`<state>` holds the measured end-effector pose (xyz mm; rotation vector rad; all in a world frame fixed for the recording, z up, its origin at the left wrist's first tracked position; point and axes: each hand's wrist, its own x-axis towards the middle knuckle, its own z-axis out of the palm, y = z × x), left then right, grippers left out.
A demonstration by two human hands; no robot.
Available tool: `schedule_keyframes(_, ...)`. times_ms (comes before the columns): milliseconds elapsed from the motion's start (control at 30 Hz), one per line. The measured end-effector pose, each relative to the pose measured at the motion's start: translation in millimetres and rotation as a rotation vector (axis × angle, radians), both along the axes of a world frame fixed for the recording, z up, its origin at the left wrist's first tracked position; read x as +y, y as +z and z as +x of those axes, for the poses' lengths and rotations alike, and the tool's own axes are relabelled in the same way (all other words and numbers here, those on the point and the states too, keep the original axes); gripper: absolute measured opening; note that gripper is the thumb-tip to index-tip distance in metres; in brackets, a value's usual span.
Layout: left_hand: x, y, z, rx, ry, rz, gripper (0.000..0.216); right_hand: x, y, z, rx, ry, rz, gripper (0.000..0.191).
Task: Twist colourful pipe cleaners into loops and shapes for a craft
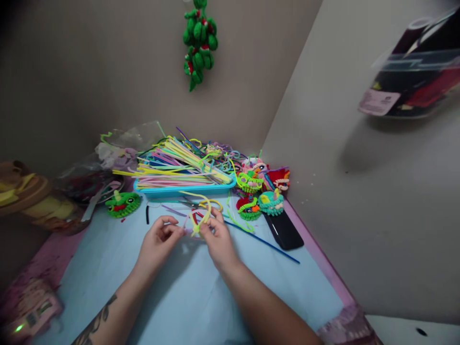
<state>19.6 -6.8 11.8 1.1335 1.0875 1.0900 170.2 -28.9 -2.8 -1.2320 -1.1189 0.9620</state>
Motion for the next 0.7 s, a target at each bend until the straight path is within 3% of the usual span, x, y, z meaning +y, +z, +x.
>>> schedule_keyframes(300, -8.8, 5.0, 14.2, -0.198, 0.06, -0.191, 0.056, -2.3, -4.6, -7.8, 0.007, -0.029, 0.036, 0.02)
schedule_keyframes(533, -7.9, 1.8, 12.5, -0.202, 0.128, -0.175, 0.049, -2.4, -4.6, -10.3, -0.081, -0.075, 0.041, 0.021)
schedule_keyframes(700, -2.1, 2.4, 5.9, -0.195, 0.098, -0.227, 0.051, 3.0, -2.4, 6.2, -0.263, -0.195, 0.194, 0.015)
